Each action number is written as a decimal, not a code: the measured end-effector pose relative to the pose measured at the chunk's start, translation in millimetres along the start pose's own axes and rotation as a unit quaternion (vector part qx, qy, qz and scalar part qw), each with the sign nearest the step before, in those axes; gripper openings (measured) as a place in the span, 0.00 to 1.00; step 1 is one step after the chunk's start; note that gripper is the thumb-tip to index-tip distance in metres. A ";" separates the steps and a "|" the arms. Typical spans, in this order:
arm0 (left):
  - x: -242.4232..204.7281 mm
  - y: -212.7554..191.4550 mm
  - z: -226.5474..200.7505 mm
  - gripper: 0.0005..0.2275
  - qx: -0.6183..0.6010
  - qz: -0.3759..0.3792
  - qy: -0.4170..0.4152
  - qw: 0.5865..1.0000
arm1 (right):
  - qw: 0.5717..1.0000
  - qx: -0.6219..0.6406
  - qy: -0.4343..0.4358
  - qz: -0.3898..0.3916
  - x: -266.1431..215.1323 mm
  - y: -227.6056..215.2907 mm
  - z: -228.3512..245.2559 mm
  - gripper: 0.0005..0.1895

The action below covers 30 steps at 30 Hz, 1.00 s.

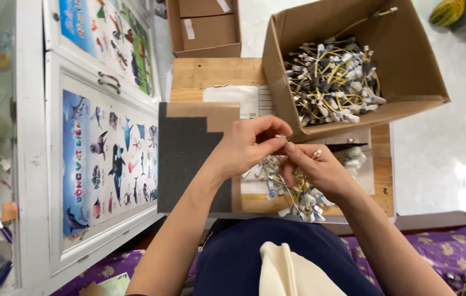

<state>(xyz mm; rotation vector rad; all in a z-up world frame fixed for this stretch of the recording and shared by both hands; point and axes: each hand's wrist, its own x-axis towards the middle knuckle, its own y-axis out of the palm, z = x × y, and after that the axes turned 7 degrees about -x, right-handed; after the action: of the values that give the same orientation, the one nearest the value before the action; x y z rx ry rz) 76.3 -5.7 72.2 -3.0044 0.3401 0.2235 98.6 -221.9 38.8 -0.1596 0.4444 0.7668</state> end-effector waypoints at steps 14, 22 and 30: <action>-43.1 -12.0 66.9 0.06 -0.159 -0.218 -0.076 0.960 | 0.979 -0.141 -0.070 -0.133 41.0 47.7 15.8 0.12; -46.2 -15.0 82.4 0.07 -0.185 -0.245 -0.096 0.947 | 0.929 -0.296 -0.086 -0.206 41.0 43.6 16.4 0.13; -33.5 -45.8 127.9 0.08 -0.056 -0.173 -0.118 0.976 | 0.912 -0.336 -0.112 -0.209 39.8 36.4 -4.0 0.10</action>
<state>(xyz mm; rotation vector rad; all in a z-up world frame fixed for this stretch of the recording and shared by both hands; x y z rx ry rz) 37.5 61.8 -44.0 -3.0314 -0.2238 0.5728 97.0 -171.9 18.3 -0.7785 -0.0950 0.4777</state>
